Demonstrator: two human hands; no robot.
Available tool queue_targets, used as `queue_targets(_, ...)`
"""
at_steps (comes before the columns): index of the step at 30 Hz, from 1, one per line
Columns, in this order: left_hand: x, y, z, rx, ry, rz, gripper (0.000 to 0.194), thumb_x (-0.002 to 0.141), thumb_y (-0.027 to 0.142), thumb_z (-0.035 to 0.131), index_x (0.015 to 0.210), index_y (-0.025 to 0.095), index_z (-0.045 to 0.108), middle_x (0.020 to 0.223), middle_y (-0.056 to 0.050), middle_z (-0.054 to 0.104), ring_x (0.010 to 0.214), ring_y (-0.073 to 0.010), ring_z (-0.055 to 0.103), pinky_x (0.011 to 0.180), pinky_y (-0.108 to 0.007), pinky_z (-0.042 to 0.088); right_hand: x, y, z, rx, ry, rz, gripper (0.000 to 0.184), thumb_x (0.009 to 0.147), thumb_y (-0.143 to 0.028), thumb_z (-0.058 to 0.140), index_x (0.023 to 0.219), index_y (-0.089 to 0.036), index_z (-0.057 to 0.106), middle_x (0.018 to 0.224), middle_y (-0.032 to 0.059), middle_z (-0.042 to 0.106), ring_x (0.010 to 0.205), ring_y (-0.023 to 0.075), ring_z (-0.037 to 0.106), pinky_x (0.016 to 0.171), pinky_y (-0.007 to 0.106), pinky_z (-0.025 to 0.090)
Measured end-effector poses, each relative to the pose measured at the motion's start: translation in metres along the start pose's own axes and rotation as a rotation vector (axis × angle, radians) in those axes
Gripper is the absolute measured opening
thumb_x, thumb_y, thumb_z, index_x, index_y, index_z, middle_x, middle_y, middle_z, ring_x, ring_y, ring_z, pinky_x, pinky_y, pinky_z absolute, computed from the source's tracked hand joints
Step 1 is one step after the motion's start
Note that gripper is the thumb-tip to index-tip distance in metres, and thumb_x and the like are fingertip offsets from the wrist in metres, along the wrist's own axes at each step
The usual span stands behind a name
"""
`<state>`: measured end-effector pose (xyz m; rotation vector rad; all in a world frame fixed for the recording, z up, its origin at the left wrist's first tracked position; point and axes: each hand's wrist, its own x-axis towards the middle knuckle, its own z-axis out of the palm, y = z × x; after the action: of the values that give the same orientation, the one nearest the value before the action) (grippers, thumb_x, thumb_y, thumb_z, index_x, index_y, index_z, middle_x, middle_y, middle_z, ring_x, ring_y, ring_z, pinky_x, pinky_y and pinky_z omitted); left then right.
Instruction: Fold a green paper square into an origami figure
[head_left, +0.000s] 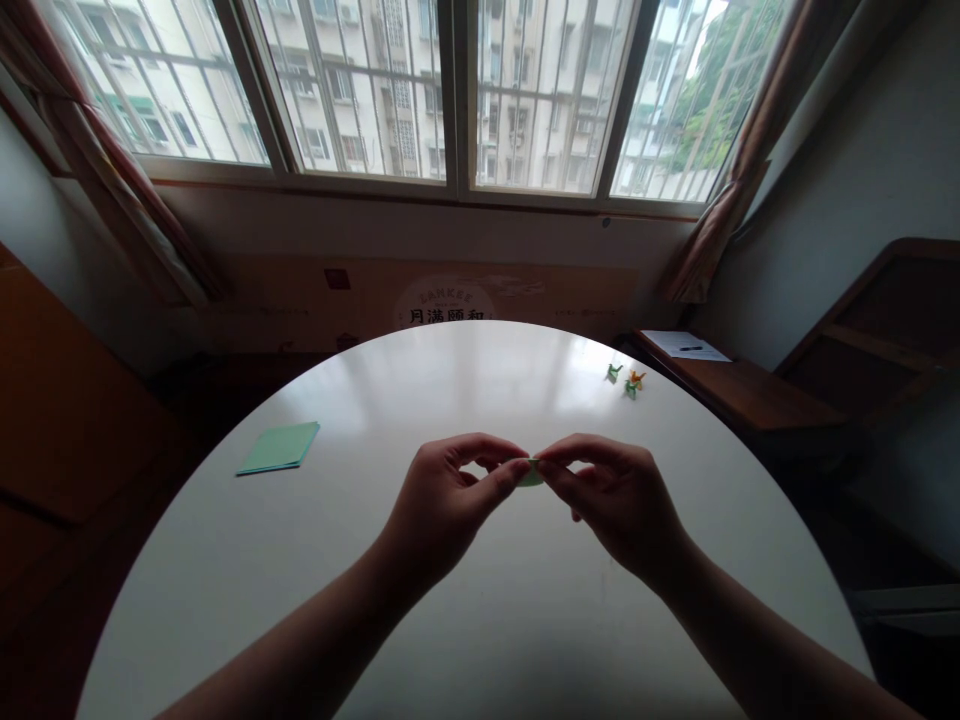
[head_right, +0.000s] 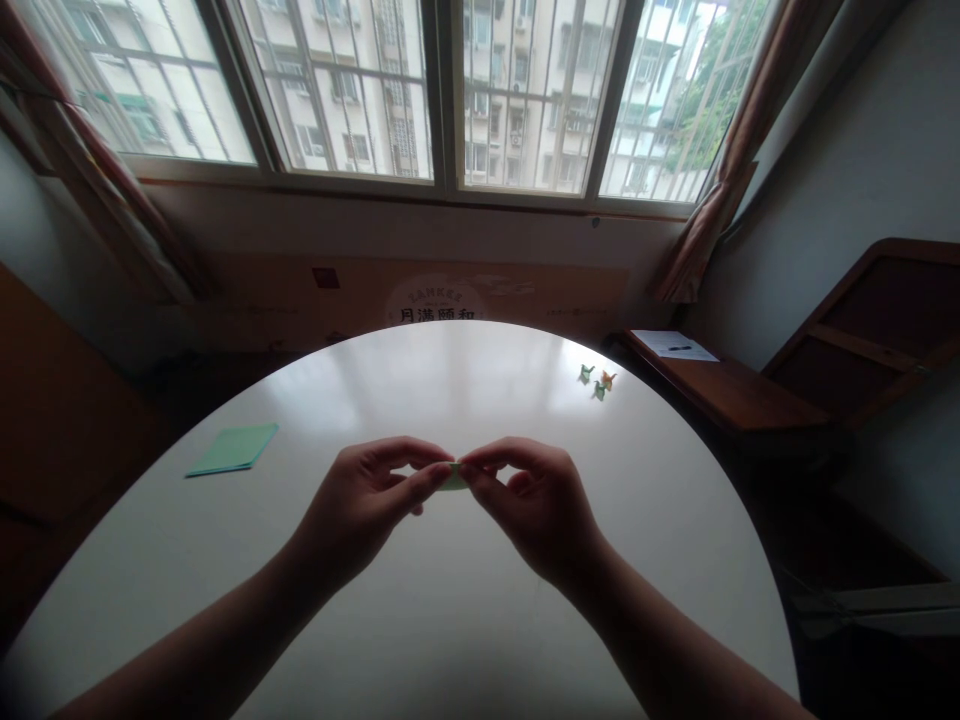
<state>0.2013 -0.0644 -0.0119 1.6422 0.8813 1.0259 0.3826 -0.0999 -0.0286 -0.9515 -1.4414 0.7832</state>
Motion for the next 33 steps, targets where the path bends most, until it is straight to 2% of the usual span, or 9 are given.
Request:
queue_targets(6, 0.0, 0.003, 0.001, -0.024, 0.037, 0.009, 0.019, 0.079, 0.034, 0.077, 0.084, 0.016, 0.079, 0.07, -0.005, 0.071, 0.057, -0.0122, 0.053, 0.047, -0.021, 0.037, 0.001, 0.004, -0.003, 0.122, -0.047, 0.111, 0.008, 0.081, -0.025, 0.079, 0.088, -0.021, 0.077, 0.076, 0.0002, 0.068, 0.052, 0.0085, 0.055, 0.038, 0.017, 0.044)
queue_targets(9, -0.002, 0.004, 0.0, -0.017, 0.03, -0.002, 0.02, 0.079, 0.035, 0.076, 0.083, 0.016, 0.079, 0.07, -0.005, 0.072, 0.057, -0.0134, 0.055, 0.05, -0.023, 0.039, 0.001, 0.004, -0.002, 0.148, -0.053, 0.13, 0.01, 0.084, -0.029, 0.077, 0.086, -0.019, 0.075, 0.073, 0.0, 0.066, 0.05, 0.0081, 0.053, 0.037, 0.017, 0.042)
queue_targets(14, -0.003, 0.005, 0.0, -0.004, 0.018, 0.007, 0.017, 0.079, 0.032, 0.075, 0.081, 0.016, 0.079, 0.073, -0.007, 0.073, 0.064, -0.0177, 0.061, 0.056, -0.026, 0.044, -0.001, 0.003, 0.001, 0.147, -0.052, 0.137, 0.012, 0.084, -0.03, 0.076, 0.085, -0.018, 0.073, 0.072, -0.0002, 0.065, 0.047, 0.0066, 0.049, 0.037, 0.017, 0.039)
queue_targets(20, -0.004, 0.004, 0.004, -0.009, 0.019, -0.002, 0.012, 0.076, 0.028, 0.075, 0.077, 0.016, 0.076, 0.066, -0.003, 0.067, 0.059, -0.0142, 0.055, 0.052, -0.023, 0.041, -0.001, -0.001, 0.004, 0.136, -0.066, 0.113, 0.009, 0.085, -0.027, 0.073, 0.083, -0.018, 0.072, 0.071, -0.0008, 0.063, 0.051, 0.0069, 0.047, 0.043, 0.019, 0.038)
queue_targets(26, -0.003, 0.003, 0.003, 0.06, -0.006, -0.013, 0.014, 0.077, 0.029, 0.072, 0.075, 0.015, 0.073, 0.061, 0.0, 0.059, 0.054, -0.0112, 0.046, 0.046, -0.021, 0.034, 0.0, -0.005, 0.004, 0.01, -0.023, 0.117, 0.008, 0.082, -0.024, 0.07, 0.077, -0.017, 0.07, 0.072, 0.0017, 0.063, 0.061, 0.0128, 0.054, 0.047, 0.022, 0.04)
queue_targets(33, 0.001, 0.005, -0.002, 0.053, -0.017, -0.021, 0.012, 0.076, 0.025, 0.07, 0.071, 0.015, 0.07, 0.064, -0.001, 0.061, 0.059, -0.0113, 0.049, 0.049, -0.02, 0.036, 0.002, -0.001, -0.001, 0.054, 0.002, 0.153, 0.009, 0.082, -0.025, 0.07, 0.076, -0.018, 0.069, 0.069, 0.0007, 0.062, 0.062, 0.0129, 0.053, 0.049, 0.021, 0.04)
